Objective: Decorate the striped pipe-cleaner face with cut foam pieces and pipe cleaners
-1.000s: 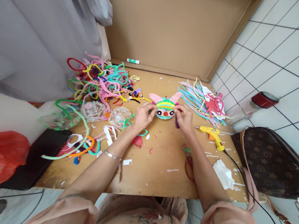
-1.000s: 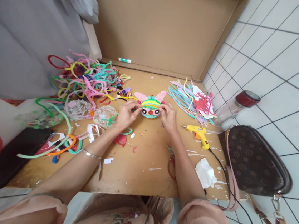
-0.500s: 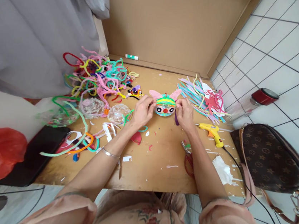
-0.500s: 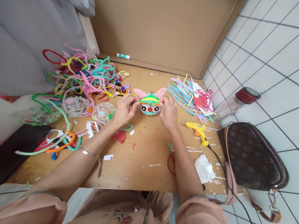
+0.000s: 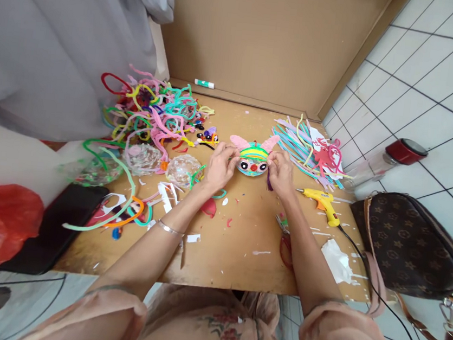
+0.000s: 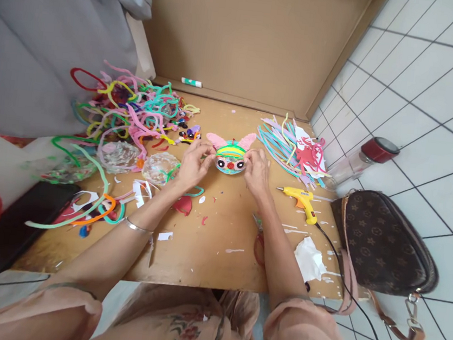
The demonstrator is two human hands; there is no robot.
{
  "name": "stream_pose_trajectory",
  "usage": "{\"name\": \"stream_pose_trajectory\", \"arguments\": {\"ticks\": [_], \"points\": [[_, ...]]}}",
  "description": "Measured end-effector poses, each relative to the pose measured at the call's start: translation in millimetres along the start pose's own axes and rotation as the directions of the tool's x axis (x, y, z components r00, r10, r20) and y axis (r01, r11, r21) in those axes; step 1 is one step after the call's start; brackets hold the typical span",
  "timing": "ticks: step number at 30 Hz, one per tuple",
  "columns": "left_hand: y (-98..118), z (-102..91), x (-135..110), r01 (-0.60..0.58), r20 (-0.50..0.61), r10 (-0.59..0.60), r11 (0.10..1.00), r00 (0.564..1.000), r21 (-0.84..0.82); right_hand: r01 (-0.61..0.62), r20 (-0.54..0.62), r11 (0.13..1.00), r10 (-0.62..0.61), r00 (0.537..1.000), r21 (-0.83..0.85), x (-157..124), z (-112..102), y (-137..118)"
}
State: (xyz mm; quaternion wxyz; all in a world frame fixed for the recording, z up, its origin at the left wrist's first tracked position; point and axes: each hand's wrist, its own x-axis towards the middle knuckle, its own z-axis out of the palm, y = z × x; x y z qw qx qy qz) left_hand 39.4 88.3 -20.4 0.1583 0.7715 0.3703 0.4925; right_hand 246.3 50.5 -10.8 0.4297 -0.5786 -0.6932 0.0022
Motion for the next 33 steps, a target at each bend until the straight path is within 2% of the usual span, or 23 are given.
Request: {"name": "stream_pose_trajectory", "arguments": {"ticks": [12,23,33], "points": [[-3.9,7.0,-1.1,0.027,0.041,-0.026,0.999,0.999,-0.034,-0.052,0.004,0.994,0.052,0.999,0.091,0.3,4.1,7.1],[-3.9,11.1,-1.3,0.05,0.03,-0.048,0.997,0.998,-0.054,0.009,-0.043,0.994,-0.004,0.999,0.107,-2.4,7.8,12.5],[-4.3,11.5,-1.1,0.062,0.035,-0.061,0.997,0.998,-0.044,-0.049,-0.054,0.978,0.062,0.997,0.202,-2.3,9.6,13.6]]}}
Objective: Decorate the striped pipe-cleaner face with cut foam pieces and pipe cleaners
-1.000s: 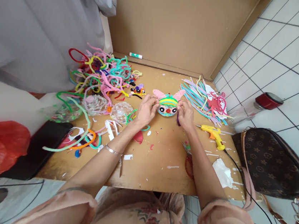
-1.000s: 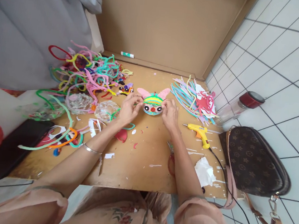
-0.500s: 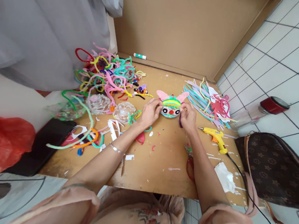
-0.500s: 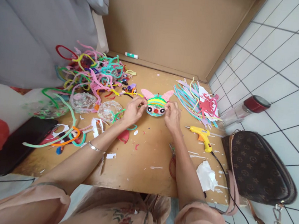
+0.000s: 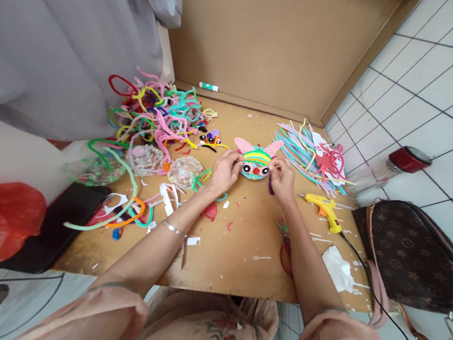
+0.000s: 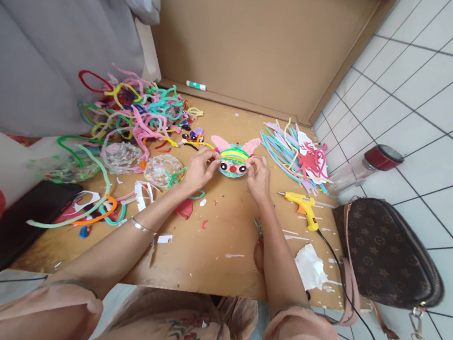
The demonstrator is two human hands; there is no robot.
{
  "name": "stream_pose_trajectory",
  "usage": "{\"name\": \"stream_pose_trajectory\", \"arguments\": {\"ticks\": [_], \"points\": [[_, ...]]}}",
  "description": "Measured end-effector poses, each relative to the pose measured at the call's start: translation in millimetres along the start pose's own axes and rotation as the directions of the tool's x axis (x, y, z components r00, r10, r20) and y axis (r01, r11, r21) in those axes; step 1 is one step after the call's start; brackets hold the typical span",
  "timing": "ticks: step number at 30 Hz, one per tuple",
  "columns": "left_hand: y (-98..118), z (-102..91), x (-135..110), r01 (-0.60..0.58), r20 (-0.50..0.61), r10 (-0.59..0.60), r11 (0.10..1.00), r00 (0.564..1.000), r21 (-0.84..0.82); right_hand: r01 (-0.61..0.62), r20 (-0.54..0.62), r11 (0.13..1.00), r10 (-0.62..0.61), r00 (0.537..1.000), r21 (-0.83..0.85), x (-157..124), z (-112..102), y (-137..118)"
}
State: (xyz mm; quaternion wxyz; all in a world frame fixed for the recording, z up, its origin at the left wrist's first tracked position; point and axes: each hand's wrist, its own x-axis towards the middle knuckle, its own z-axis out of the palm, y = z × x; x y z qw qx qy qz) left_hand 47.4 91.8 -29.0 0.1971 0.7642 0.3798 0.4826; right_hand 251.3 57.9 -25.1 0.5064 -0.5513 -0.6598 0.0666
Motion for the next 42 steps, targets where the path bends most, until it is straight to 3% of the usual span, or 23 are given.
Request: {"name": "stream_pose_trajectory", "arguments": {"ticks": [6,13,20,24,27,30,33,35,37,40,42], "points": [[1.6,-0.1,0.2,0.006,0.002,-0.006,1.0,1.0,0.003,-0.035,-0.035,0.999,0.036,0.999,0.033,-0.3,3.5,-0.8],[5.8,-4.9,0.0,-0.013,-0.013,0.013,1.0,1.0,0.028,0.009,-0.031,1.0,-0.009,0.999,0.004,-1.2,-2.8,-8.4],[28.4,-24.1,-8.4,-0.03,-0.033,0.032,0.997,0.999,0.064,0.099,0.009,0.989,-0.099,0.995,-0.112,-6.6,-29.5,-50.5],[35.9,-39.7,-19.9,-0.033,-0.07,0.037,0.998,0.997,0.056,0.091,0.079,0.936,-0.068,0.995,-0.341,-53.5,-68.9,-83.0],[36.6,-48.9,-32.6,-0.006,-0.073,0.007,1.0,0.997,0.007,0.008,0.171,0.799,0.119,0.978,-0.601,-109.6,-92.1,-94.8],[38.2,-52.8,-46.6,0.058,-0.044,-0.06,0.997,0.997,-0.054,-0.071,0.214,0.622,0.371,0.904,-0.78,-158.8,-98.3,-93.1],[41.2,-51.5,-58.0,0.115,-0.03,-0.12,0.984,0.992,-0.138,-0.113,0.194,0.579,0.44,0.877,-0.807,-181.8,-94.6,-89.3],[42.4,-49.2,-63.2,0.15,-0.024,-0.159,0.968,0.987,-0.203,-0.161,0.169,0.615,0.442,0.881,-0.772,-183.4,-92.3,-91.2],[42.5,-46.8,-66.2,0.208,-0.003,-0.218,0.939,0.976,-0.275,-0.226,0.166,0.733,0.421,0.892,-0.642,-179.1,-90.7,-96.7],[43.1,-44.4,-66.8,0.28,0.015,-0.3,0.871,0.954,-0.402,-0.35,0.199,0.911,0.393,0.898,-0.22,-168.2,-83.8,-108.6],[45.6,-43.9,-66.0,0.315,0.028,-0.343,0.826,0.939,-0.468,-0.458,0.242,0.887,0.433,0.868,0.056,-159.6,-73.6,-118.1]]}}
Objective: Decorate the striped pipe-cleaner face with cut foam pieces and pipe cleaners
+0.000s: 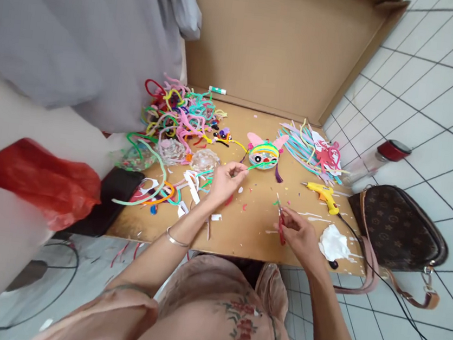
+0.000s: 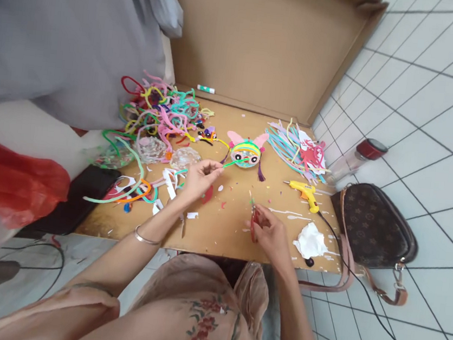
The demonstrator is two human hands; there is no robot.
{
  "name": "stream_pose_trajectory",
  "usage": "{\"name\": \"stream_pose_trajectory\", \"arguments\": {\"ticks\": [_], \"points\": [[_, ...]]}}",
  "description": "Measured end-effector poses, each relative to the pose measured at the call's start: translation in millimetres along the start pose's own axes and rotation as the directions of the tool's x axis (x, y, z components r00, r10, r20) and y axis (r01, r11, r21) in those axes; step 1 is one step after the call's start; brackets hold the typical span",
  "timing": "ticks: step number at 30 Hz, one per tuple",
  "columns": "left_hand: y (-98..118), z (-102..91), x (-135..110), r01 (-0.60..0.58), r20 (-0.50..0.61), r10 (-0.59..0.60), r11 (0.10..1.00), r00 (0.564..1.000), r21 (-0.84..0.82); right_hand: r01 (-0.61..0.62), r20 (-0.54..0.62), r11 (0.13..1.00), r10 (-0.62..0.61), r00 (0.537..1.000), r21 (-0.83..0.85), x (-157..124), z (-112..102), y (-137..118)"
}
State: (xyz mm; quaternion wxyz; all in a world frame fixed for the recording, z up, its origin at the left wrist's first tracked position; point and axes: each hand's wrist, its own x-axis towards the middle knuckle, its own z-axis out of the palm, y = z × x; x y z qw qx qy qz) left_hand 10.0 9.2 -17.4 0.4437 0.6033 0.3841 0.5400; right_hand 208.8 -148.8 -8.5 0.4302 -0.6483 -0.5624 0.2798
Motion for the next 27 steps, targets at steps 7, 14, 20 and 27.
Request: {"name": "stream_pose_trajectory", "arguments": {"ticks": [7,14,20,27], "points": [[10.8,4.8,-6.0,0.118,0.055,-0.113,0.986,0.992,-0.117,-0.137,0.14,0.964,0.107,0.984,0.228,25.7,42.3,-34.8],[15.6,5.5,-7.1,0.096,0.073,-0.086,0.985,0.994,-0.14,-0.082,0.089,0.989,0.072,0.993,0.12,32.3,55.8,-40.7],[18.2,6.4,-10.9,0.065,0.197,-0.048,0.995,0.979,-0.08,-0.11,0.071,0.962,0.096,0.993,0.249,41.4,57.6,-43.2],[12.1,6.0,-10.4,-0.01,0.267,0.009,1.0,0.964,0.001,-0.185,0.103,0.94,0.162,0.981,0.288,45.5,55.6,-41.4]]}}
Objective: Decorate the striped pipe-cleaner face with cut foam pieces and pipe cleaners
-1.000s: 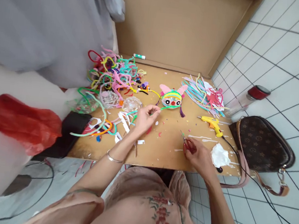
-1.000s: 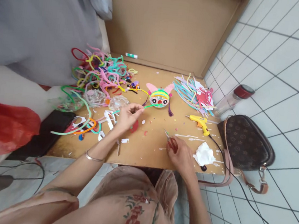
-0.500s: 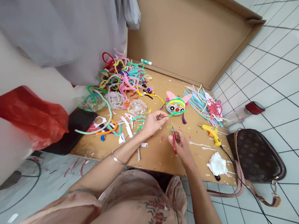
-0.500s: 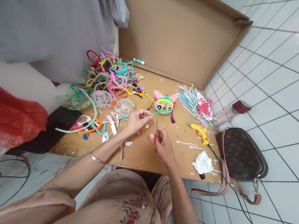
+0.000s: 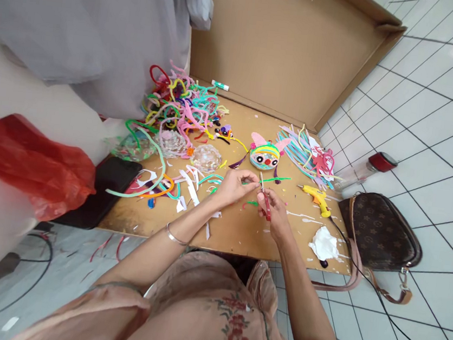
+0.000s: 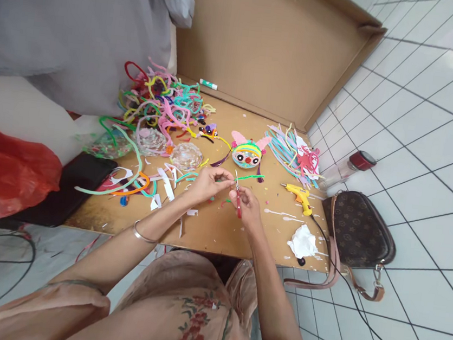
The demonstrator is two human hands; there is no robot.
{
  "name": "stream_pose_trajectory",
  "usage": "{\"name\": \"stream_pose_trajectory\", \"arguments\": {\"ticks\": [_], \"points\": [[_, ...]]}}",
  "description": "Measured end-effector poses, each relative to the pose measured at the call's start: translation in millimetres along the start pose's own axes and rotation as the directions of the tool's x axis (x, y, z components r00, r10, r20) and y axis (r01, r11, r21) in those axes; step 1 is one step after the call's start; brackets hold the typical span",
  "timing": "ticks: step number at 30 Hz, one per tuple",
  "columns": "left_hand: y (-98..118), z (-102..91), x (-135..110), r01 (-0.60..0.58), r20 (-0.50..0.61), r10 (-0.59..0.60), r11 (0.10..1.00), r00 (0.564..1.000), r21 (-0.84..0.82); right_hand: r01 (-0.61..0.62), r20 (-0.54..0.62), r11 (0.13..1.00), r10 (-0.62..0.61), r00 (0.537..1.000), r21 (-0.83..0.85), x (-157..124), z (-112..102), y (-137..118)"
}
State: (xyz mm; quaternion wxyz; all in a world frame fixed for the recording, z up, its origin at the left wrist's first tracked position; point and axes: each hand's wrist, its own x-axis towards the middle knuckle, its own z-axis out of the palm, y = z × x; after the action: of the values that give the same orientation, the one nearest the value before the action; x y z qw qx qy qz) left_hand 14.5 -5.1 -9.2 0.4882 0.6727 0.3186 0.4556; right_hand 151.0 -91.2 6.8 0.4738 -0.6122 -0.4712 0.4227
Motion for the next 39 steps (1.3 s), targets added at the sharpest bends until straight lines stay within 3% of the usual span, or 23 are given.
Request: {"name": "stream_pose_trajectory", "arguments": {"ticks": [6,14,21,39], "points": [[0.0,-3.4,-0.3,-0.027,0.051,0.023,0.996,0.998,0.086,0.026,-0.005,0.999,-0.026,1.0,-0.024,-5.7,-6.1,9.4],[-4.7,1.3,-2.7,0.026,0.124,-0.034,0.997,0.992,0.07,-0.089,-0.044,0.992,0.093,0.995,0.085,-18.2,2.8,14.2],[-3.6,0.6,-3.3,0.041,0.155,-0.047,0.998,0.987,0.047,-0.062,-0.028,0.989,0.066,0.997,0.138,-20.8,6.3,10.8],[-11.9,-0.3,-5.2,0.063,0.292,-0.078,0.996,0.953,0.06,-0.157,-0.085,0.987,0.16,0.983,0.042,-28.2,-6.9,21.1]]}}
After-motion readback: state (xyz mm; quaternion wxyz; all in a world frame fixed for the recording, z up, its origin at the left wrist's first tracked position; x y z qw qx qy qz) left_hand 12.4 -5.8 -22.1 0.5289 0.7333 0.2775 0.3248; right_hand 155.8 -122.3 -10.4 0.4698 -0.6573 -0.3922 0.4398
